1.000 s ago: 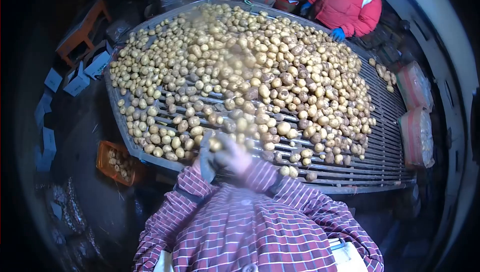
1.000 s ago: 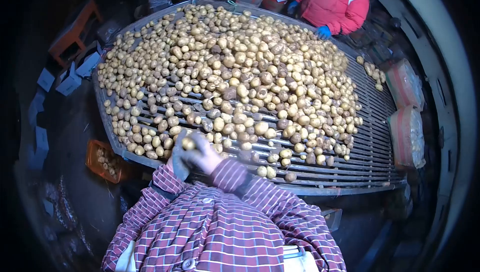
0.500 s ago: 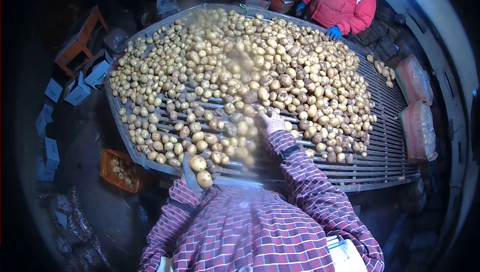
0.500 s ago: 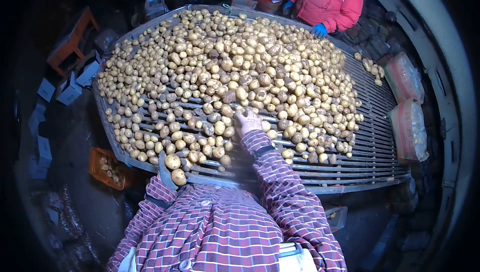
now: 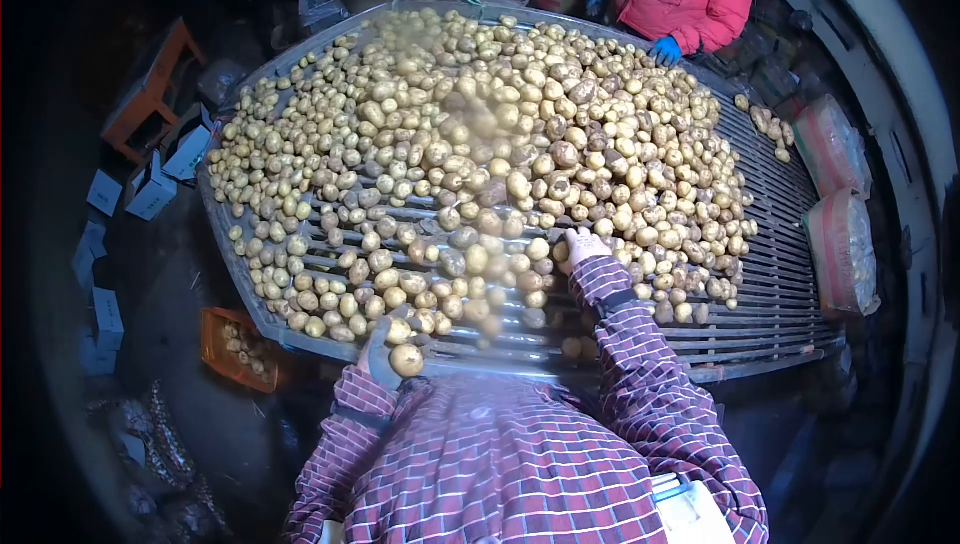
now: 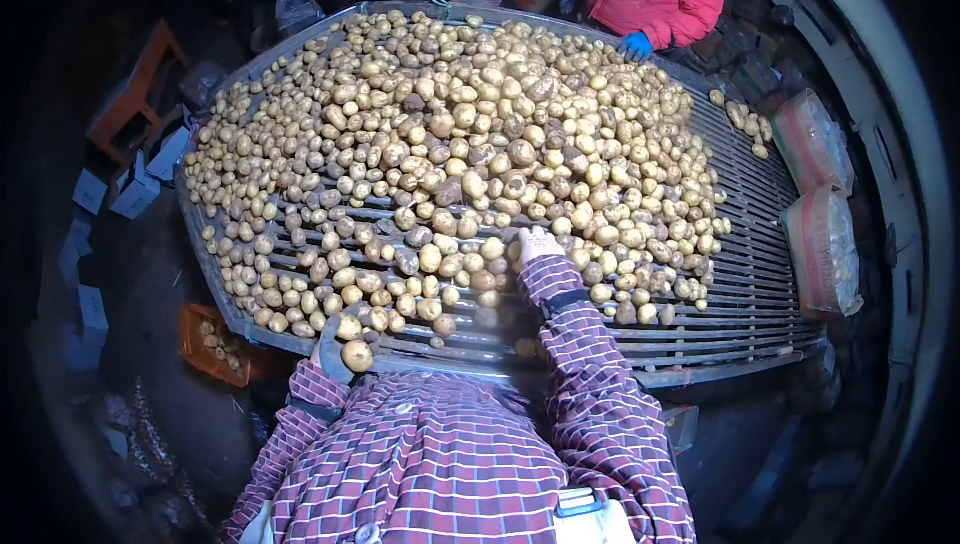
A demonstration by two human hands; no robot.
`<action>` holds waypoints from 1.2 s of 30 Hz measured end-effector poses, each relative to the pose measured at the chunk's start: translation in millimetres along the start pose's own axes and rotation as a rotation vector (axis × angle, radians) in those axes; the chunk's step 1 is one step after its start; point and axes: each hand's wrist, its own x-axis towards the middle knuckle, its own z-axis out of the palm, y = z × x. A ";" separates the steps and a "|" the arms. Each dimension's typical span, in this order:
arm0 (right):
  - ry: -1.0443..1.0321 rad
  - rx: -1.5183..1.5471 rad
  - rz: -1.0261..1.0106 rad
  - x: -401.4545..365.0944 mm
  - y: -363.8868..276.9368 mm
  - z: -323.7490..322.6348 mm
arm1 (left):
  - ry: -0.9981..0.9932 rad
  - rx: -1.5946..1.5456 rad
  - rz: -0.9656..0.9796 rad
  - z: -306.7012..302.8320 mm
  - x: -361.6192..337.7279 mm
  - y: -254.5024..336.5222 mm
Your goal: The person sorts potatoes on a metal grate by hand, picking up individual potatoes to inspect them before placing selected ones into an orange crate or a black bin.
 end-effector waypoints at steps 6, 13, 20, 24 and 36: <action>-0.051 0.554 -0.008 34.6 -41.0 -40.2 | 0.058 -0.278 -0.011 -29.3 -0.1 4.4; -0.376 0.223 -0.167 68.3 -143.1 -28.1 | -0.113 0.091 0.159 -41.4 5.3 -5.5; -0.483 1.331 -0.140 75.2 -88.4 21.6 | 0.042 0.124 0.457 -28.0 -40.2 23.3; -0.736 1.483 -0.169 4.5 -158.0 -31.8 | -0.203 -0.451 0.500 -48.9 -44.1 35.4; -1.738 1.096 -0.377 -118.4 -399.1 91.1 | 0.608 -0.489 0.718 -208.9 -165.1 -49.5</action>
